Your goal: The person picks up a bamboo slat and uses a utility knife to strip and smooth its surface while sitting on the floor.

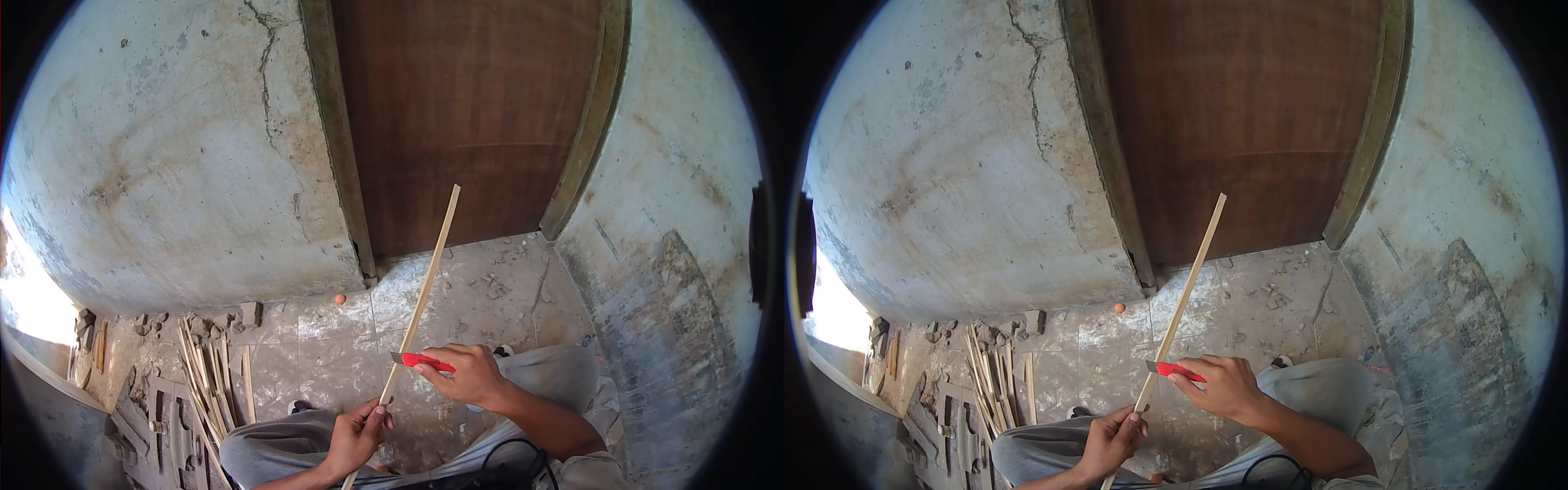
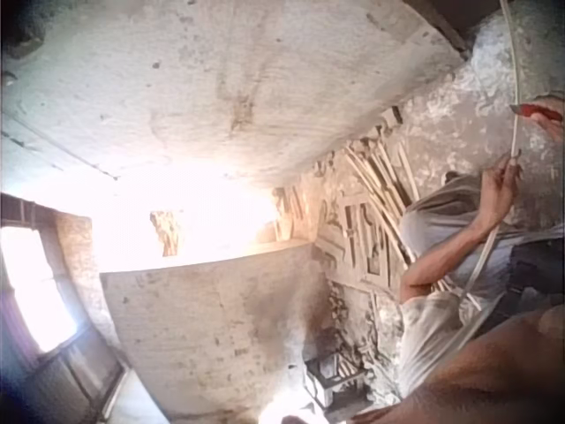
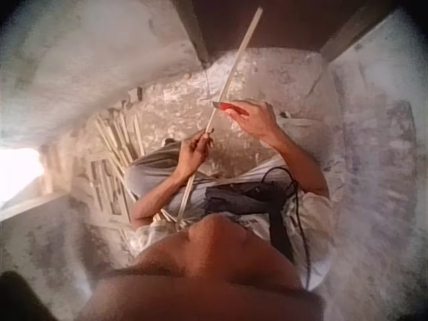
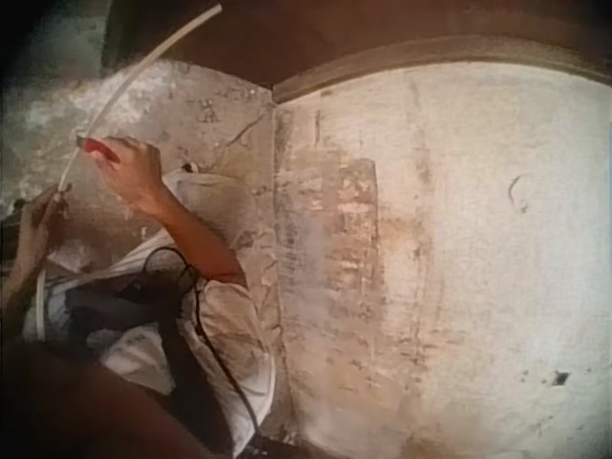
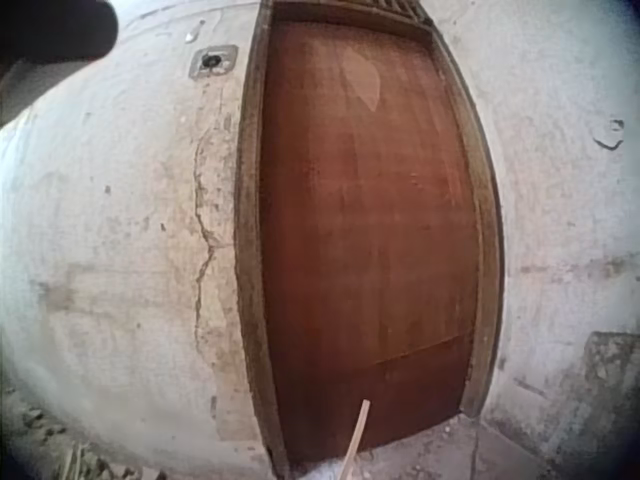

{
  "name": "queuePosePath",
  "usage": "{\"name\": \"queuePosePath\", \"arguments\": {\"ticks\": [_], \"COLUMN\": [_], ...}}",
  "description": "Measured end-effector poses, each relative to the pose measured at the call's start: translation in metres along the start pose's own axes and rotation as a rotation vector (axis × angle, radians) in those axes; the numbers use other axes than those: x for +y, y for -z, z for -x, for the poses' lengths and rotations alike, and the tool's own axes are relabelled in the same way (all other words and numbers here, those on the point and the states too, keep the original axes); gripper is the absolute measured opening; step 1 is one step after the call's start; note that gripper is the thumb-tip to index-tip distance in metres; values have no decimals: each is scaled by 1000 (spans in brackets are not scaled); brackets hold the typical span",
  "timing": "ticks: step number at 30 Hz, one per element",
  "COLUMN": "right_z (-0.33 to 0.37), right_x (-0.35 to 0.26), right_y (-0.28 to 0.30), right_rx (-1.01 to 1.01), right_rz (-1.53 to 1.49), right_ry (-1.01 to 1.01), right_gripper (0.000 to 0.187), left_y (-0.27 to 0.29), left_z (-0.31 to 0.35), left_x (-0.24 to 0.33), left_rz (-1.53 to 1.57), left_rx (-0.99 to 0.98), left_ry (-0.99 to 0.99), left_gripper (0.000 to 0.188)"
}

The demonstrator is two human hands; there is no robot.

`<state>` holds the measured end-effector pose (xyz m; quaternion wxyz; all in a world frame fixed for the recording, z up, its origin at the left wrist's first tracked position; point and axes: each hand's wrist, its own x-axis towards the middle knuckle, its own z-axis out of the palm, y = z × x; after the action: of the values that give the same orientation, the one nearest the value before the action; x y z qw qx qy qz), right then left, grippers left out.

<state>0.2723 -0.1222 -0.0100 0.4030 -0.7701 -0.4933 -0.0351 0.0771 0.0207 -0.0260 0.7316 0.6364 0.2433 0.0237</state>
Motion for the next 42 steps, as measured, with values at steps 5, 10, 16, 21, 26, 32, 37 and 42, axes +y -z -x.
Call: {"name": "queuePosePath", "arguments": {"ticks": [5, 10, 16, 21, 26, 32, 37, 42], "right_z": [-4, -4, -4, -4, -5, -5, -6, -6], "right_x": [-1, -2, -3, -4, -4, -3, -2, 0], "right_y": [0, -2, -4, -3, -3, -4, -4, -6], "right_rx": [45, 47, 37, 29, 42, 71, 70, 85], "right_rz": [22, 62, 75, 82, 69, 96, 92, 96], "right_ry": [19, 4, -7, -16, -11, 3, 7, 19], "right_gripper": [22, 22, 22, 22, 22, 22, 22, 22], "left_y": [0, 1, 2, 2, 2, 1, 0, 0], "left_z": [-1, -1, -1, -2, -1, 1, 1, 1], "left_x": [5, 8, 7, 6, 6, 12, 10, 9], "left_rz": [36, 67, 68, 51, 36, 78, 55, 44], "left_rx": [-11, -22, -23, -25, -28, -20, -17, -10], "left_ry": [21, 70, 70, 50, 31, 74, 41, 36], "left_gripper": [30, 31, 33, 32, 32, 31, 31, 31]}}
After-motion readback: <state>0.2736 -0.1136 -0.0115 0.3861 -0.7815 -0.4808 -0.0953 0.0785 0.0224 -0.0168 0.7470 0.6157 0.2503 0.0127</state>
